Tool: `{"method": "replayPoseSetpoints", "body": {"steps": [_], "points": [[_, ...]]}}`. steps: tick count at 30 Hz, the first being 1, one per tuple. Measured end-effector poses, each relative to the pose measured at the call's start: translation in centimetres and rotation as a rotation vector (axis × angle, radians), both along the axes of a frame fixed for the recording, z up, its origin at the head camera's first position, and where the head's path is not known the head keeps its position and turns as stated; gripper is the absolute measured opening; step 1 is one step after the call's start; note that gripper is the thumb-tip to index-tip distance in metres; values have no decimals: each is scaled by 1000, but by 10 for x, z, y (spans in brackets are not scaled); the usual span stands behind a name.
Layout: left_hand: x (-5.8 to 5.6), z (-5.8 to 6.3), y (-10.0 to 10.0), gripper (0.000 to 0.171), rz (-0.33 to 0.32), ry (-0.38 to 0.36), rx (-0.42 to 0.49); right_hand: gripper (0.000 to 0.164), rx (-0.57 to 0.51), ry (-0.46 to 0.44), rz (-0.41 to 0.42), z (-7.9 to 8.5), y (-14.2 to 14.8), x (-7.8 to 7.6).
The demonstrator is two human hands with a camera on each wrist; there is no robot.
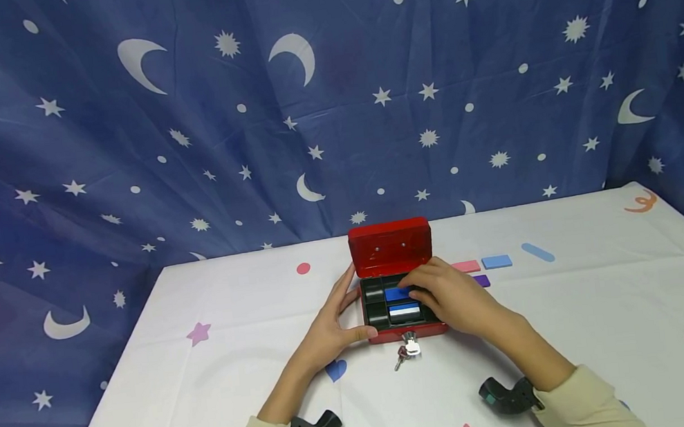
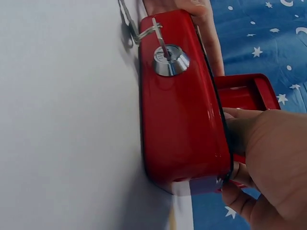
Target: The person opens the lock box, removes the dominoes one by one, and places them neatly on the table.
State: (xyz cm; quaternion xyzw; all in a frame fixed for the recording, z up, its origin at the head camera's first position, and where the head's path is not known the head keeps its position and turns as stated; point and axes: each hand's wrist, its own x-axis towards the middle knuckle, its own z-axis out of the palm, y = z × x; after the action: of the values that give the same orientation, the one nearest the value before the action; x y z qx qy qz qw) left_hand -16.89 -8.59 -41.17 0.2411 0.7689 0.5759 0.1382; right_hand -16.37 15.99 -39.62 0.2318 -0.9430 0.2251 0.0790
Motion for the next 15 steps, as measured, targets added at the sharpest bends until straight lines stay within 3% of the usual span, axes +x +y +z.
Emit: {"method": "replayPoseSetpoints", "body": {"steps": [15], "points": [[1, 1, 1, 101, -1, 12, 3, 24, 5, 29, -11, -7, -6, 1]]}}
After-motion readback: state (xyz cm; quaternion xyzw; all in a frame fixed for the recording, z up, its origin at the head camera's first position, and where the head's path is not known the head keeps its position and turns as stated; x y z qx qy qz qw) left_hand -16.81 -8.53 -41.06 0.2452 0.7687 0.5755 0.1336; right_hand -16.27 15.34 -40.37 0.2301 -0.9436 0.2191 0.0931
